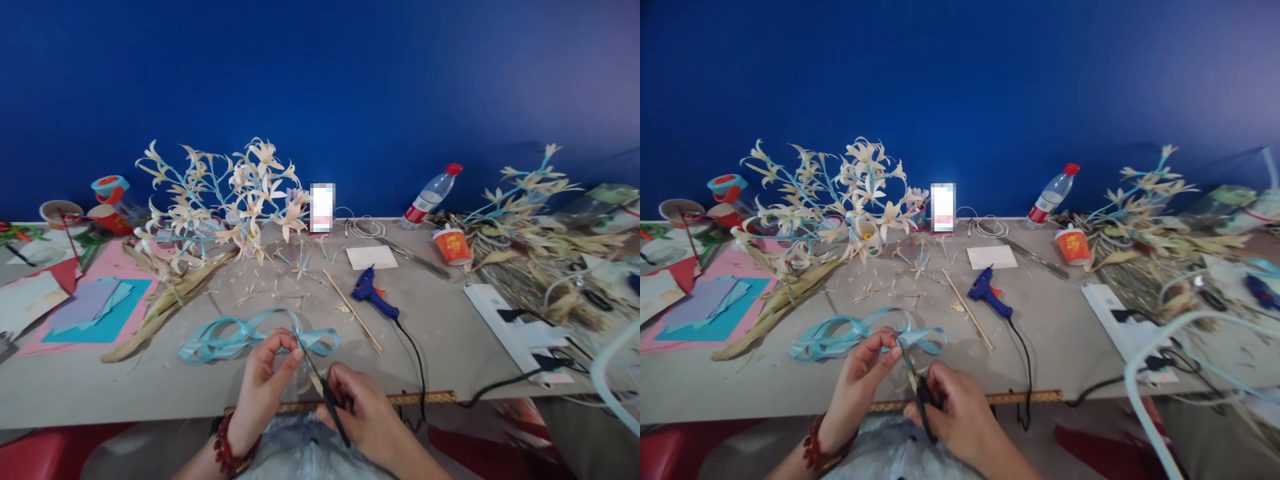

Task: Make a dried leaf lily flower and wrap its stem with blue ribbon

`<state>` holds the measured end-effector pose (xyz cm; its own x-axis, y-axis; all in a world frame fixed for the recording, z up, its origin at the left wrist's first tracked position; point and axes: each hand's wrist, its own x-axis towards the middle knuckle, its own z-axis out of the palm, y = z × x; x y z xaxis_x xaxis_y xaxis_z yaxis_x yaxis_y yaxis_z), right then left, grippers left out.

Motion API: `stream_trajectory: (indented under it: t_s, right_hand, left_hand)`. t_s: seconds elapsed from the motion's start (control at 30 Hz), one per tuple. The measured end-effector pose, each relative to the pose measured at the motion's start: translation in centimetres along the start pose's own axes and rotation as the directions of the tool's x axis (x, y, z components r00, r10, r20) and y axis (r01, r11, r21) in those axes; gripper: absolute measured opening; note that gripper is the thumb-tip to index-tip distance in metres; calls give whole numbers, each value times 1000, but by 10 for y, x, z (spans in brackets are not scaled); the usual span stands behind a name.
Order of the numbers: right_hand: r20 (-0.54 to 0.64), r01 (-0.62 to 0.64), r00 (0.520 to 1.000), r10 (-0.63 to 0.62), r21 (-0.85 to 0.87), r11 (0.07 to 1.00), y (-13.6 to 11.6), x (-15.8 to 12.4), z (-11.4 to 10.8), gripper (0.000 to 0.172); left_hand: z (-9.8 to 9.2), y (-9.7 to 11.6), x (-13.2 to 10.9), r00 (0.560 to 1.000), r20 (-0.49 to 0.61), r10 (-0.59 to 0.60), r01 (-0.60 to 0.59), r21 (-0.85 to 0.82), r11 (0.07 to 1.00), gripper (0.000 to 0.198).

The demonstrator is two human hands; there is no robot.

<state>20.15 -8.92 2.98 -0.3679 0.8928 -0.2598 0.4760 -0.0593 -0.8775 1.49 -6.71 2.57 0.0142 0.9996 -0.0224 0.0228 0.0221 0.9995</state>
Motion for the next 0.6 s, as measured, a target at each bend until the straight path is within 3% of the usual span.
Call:
stream_trajectory:
  t_s: [0.33, 0.6]
  right_hand:
    - [-33, 19, 999, -17, 70, 997, 8, 1, 6, 42]
    - [54, -60, 997, 47, 278, 959, 1, 1, 7, 28]
  left_hand:
    - [-4, -2, 1, 999, 20, -40, 40, -48, 998, 17]
    - [-5, 2, -2, 994, 102, -34, 40, -56, 998, 17]
